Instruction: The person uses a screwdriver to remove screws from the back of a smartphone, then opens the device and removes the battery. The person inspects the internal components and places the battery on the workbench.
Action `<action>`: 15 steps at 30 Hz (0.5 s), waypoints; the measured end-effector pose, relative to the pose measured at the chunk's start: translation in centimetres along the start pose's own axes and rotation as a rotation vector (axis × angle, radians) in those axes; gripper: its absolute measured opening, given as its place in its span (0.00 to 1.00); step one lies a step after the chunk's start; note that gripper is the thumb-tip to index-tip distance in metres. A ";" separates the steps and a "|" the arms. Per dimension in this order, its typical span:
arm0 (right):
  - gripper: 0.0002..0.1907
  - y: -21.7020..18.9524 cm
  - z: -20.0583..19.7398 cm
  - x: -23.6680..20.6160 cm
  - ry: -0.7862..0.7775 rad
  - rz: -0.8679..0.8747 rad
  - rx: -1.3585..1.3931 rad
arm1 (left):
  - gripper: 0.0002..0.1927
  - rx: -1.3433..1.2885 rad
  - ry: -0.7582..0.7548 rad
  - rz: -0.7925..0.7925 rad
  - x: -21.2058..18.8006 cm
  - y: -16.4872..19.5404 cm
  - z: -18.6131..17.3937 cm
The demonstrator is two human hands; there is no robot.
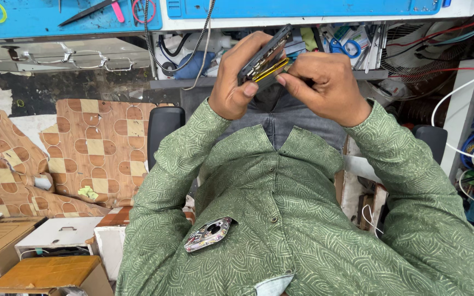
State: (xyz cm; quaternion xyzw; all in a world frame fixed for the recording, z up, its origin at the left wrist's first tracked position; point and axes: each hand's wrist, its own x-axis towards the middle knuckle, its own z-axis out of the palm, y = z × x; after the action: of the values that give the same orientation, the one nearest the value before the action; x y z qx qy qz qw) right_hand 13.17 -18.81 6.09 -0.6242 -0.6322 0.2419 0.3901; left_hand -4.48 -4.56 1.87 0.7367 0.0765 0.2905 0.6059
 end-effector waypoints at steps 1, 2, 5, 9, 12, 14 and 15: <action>0.12 -0.1 0.1 0.0 0.008 0.007 0.006 | 0.55 -0.005 0.001 0.000 0.0 0.0 0.0; 0.12 -0.2 0.1 -0.1 0.016 0.014 0.013 | 0.54 -0.013 0.002 -0.001 0.0 -0.1 -0.1; 0.12 -0.5 0.2 -0.1 0.025 0.019 -0.006 | 0.53 -0.038 0.009 0.000 0.0 -0.1 -0.1; 0.12 -0.7 0.2 -0.1 0.024 0.007 0.014 | 0.50 -0.049 0.016 -0.004 -0.2 -0.2 -0.1; 0.11 -0.8 0.3 0.0 0.015 0.021 0.022 | 0.49 -0.082 0.010 -0.035 -0.5 -0.2 -0.2; 0.11 -0.9 0.3 0.0 0.010 0.020 0.018 | 0.48 -0.101 0.008 -0.046 -0.5 -0.3 -0.2; 0.11 -0.9 0.3 0.0 0.015 0.015 0.019 | 0.48 -0.102 0.008 -0.047 -0.5 -0.4 -0.2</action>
State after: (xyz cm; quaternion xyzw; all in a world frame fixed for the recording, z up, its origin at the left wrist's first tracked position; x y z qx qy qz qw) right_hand 12.39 -18.81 6.63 -0.6270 -0.6221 0.2463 0.3989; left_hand -4.94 -4.52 1.34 0.7018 0.0815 0.2825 0.6489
